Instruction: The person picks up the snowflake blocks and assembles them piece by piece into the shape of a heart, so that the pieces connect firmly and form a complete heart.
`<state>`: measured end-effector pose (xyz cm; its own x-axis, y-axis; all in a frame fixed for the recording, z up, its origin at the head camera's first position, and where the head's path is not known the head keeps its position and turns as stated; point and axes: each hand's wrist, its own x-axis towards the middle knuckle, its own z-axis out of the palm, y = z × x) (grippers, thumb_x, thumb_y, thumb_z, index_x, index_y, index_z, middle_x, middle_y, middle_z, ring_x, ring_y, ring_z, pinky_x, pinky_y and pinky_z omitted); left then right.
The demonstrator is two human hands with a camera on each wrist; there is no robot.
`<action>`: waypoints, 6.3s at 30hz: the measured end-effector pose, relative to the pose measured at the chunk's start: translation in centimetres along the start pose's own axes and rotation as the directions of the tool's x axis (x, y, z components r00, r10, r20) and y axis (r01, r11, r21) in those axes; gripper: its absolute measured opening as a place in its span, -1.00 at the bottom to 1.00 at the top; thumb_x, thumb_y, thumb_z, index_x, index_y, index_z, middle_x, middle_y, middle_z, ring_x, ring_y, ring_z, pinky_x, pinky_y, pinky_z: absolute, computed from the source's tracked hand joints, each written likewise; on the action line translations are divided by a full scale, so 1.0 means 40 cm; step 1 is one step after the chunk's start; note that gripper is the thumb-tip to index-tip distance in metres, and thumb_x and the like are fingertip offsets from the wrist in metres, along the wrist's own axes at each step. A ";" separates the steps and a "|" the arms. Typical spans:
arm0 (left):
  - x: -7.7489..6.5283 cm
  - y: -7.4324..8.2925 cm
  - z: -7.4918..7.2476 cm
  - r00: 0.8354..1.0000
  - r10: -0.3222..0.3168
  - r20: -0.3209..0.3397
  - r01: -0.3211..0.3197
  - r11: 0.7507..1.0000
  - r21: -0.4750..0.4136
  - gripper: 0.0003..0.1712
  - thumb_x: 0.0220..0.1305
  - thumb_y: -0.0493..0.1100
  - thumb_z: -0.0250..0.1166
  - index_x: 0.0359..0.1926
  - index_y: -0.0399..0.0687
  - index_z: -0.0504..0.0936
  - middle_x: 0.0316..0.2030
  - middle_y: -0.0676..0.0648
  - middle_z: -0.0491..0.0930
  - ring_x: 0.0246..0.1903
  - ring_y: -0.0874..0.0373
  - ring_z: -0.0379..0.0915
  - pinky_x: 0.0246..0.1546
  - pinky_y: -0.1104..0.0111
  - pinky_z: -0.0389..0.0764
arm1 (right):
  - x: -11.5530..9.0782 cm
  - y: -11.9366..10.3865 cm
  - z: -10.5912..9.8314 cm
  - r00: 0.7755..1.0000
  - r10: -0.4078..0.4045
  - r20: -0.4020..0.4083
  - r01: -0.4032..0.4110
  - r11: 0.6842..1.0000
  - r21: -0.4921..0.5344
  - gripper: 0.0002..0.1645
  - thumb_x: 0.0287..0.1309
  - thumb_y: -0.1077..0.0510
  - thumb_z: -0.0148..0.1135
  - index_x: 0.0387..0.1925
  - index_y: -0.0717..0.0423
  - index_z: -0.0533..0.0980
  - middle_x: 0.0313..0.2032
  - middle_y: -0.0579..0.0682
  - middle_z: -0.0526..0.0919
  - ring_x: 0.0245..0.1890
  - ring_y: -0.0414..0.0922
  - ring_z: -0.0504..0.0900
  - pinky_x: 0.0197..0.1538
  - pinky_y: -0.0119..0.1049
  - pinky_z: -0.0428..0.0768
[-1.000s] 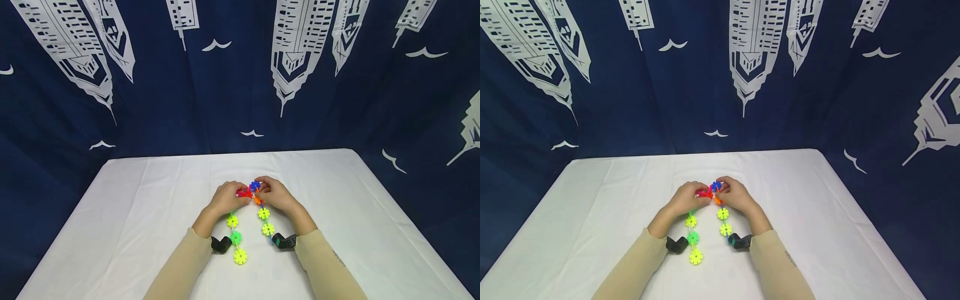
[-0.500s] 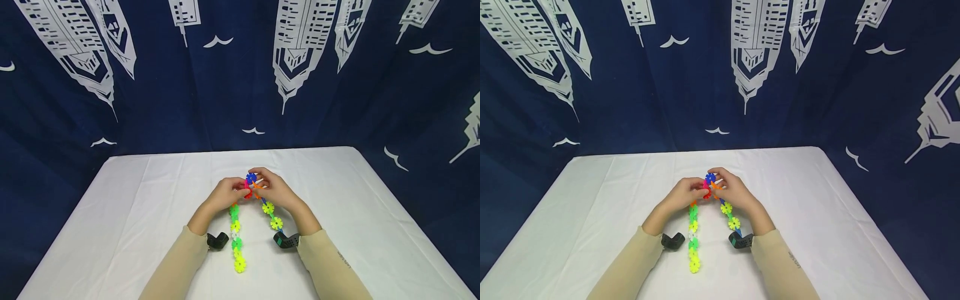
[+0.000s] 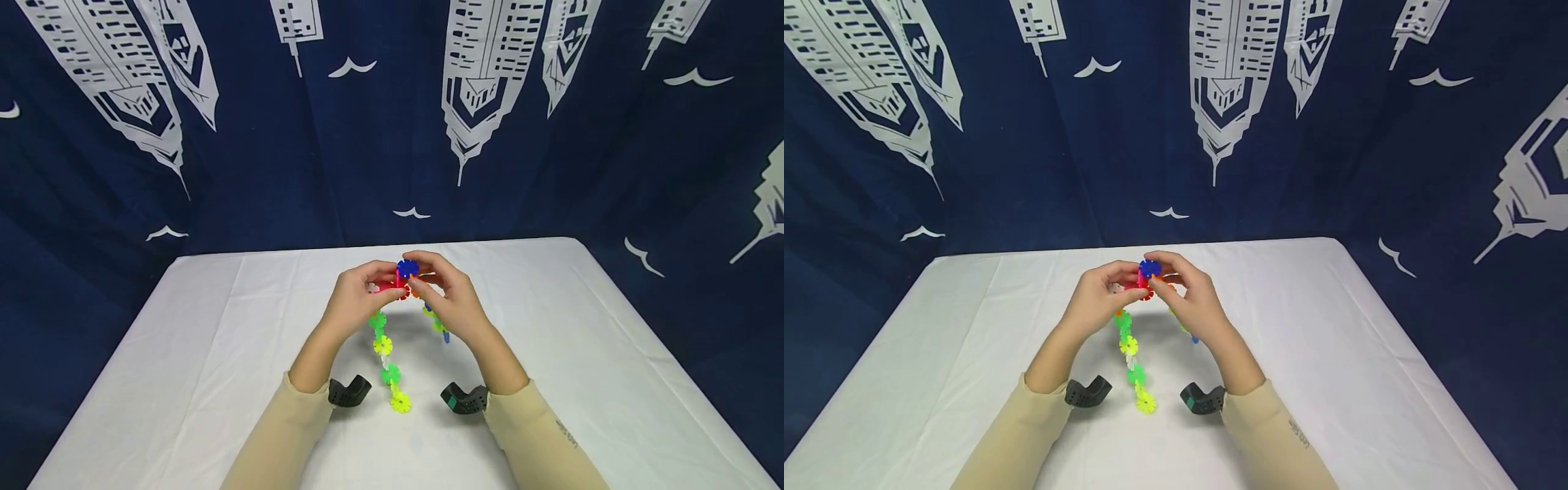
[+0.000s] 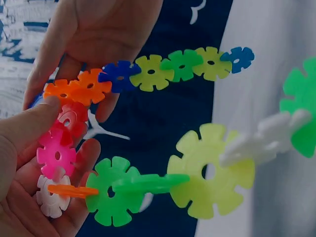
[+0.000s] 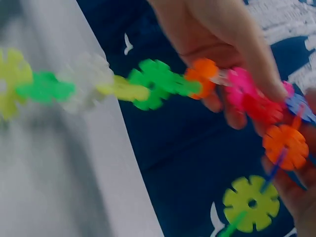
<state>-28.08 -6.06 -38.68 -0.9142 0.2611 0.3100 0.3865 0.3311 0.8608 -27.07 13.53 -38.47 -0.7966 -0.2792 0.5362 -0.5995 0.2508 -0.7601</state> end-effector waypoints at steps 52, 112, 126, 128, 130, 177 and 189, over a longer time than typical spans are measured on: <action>-0.069 0.134 -0.062 0.905 0.388 0.173 -0.422 0.868 0.262 -0.65 0.14 -0.18 0.50 -0.03 -0.16 0.76 -0.28 0.05 0.71 -0.38 0.31 0.54 -0.35 0.54 0.60 | -0.010 -0.099 -0.025 0.967 -0.255 -0.028 0.254 0.967 -0.036 -0.78 0.07 0.49 0.35 -0.28 0.19 0.70 -0.39 -0.01 0.65 -0.35 -0.23 0.58 -0.27 -0.49 0.56; 0.003 -0.247 -0.073 0.869 -0.481 -0.118 0.486 0.874 0.018 -0.61 0.34 -0.03 0.33 0.03 -0.22 0.71 -0.11 -0.18 0.73 -0.29 0.19 0.53 -0.33 0.51 0.49 | -0.039 0.174 -0.085 0.804 0.587 0.094 -0.458 0.713 -0.530 -0.84 0.23 0.19 0.28 -0.15 0.08 0.65 -0.24 0.04 0.67 -0.22 -0.04 0.56 -0.15 -0.21 0.52; -0.072 -0.200 -0.128 0.872 -0.488 -0.044 0.472 0.811 0.345 -0.53 0.36 0.05 0.27 0.08 -0.20 0.61 -0.21 -0.20 0.70 -0.47 0.11 0.57 -0.46 0.32 0.59 | -0.077 0.181 -0.092 0.804 0.539 0.253 -0.365 0.782 -0.505 -0.80 0.24 0.22 0.27 -0.11 -0.03 0.61 -0.25 -0.02 0.65 -0.27 -0.13 0.53 -0.14 -0.24 0.52; -0.101 -0.179 -0.146 0.852 -0.523 0.016 0.488 0.805 0.336 -0.60 0.37 0.04 0.27 -0.02 -0.21 0.62 -0.37 -0.16 0.67 -0.63 0.15 0.48 -0.61 0.38 0.54 | -0.081 0.177 -0.093 0.794 0.538 0.284 -0.380 0.803 -0.458 -0.78 0.25 0.19 0.28 -0.07 -0.04 0.59 -0.20 0.00 0.64 -0.30 -0.13 0.54 -0.19 -0.27 0.55; -0.133 -0.162 -0.155 0.820 -0.567 0.077 0.517 0.792 0.325 -0.67 0.36 0.03 0.30 -0.16 -0.18 0.62 -0.50 -0.11 0.63 -0.69 0.16 0.43 -0.65 0.40 0.53 | -0.088 0.172 -0.093 0.773 0.545 0.324 -0.409 0.819 -0.402 -0.73 0.25 0.17 0.30 -0.01 -0.06 0.58 -0.13 0.02 0.63 -0.32 -0.14 0.54 -0.24 -0.31 0.56; -0.230 -0.156 0.064 0.882 -0.431 0.191 0.471 0.830 -0.299 -0.54 0.26 -0.39 0.30 0.18 -0.23 0.51 -0.28 -0.13 0.53 -0.42 0.14 0.66 -0.45 0.27 0.75 | -0.161 0.129 0.046 0.803 0.416 0.427 -0.387 0.909 -0.156 -0.87 0.28 0.19 0.31 -0.14 0.05 0.66 -0.56 -0.02 0.71 -0.68 -0.19 0.58 -0.56 -0.41 0.55; -0.246 -0.148 0.084 0.847 -0.526 0.078 0.481 0.694 -0.536 -0.36 0.26 -0.44 0.28 0.31 -0.22 0.27 -0.21 -0.09 0.49 -0.35 0.14 0.69 -0.23 0.20 0.78 | -0.168 0.126 0.065 0.945 0.220 0.243 -0.128 0.930 -0.343 -0.86 0.09 0.10 0.50 -0.29 -0.22 0.73 -0.33 -0.20 0.47 -0.50 -0.32 0.38 -0.41 -0.49 0.37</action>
<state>-20.94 -7.54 -48.19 -0.9679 0.1175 -0.2220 -0.2367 -0.1311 0.9627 -24.54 14.28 -46.87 -0.8653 -0.4342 0.2504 -0.4827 0.5873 -0.6497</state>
